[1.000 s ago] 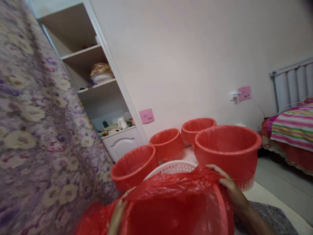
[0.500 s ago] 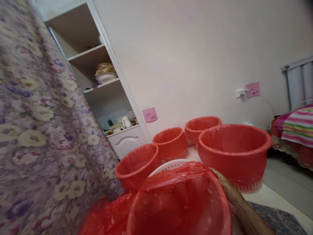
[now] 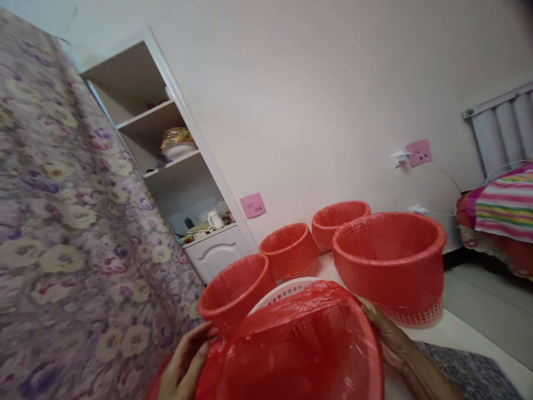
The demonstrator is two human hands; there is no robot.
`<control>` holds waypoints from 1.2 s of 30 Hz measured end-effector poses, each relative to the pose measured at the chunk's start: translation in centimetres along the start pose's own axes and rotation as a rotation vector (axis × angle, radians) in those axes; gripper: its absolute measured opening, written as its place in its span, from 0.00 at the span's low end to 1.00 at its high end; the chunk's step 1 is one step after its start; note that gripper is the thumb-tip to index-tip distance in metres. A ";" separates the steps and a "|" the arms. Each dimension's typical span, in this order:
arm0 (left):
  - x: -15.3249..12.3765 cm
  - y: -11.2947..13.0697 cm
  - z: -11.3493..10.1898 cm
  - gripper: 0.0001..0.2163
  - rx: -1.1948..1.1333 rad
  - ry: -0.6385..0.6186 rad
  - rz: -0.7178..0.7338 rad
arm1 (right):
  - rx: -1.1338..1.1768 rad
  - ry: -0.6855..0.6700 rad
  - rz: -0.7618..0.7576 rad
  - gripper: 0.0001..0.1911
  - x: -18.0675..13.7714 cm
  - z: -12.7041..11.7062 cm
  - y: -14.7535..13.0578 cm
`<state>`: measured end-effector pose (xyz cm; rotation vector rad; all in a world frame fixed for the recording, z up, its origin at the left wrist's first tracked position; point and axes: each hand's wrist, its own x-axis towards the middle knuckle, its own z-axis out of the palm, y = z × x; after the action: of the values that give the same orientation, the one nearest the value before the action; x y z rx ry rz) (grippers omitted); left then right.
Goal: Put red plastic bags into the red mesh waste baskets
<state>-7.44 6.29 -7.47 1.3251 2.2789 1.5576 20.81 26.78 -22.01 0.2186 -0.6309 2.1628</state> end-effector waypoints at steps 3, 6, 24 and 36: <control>1.4 4.6 2.8 0.20 0.191 -0.341 0.241 | 0.036 -0.005 -0.018 0.23 0.1 -0.3 -0.2; 2.7 8.2 7.1 0.17 0.352 -0.667 0.442 | 0.068 0.035 -0.032 0.22 0.0 -0.8 -0.5; 6.6 9.0 14.7 0.05 0.350 -0.714 0.536 | -0.043 0.002 -0.002 0.15 0.7 -0.9 -0.4; 8.7 8.0 16.5 0.09 0.364 -0.725 0.540 | -0.063 0.101 -0.100 0.06 0.8 -0.1 0.0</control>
<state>0.15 25.04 -5.78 2.2613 1.8474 0.5322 20.33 27.45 -21.80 0.1039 -0.6168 2.0414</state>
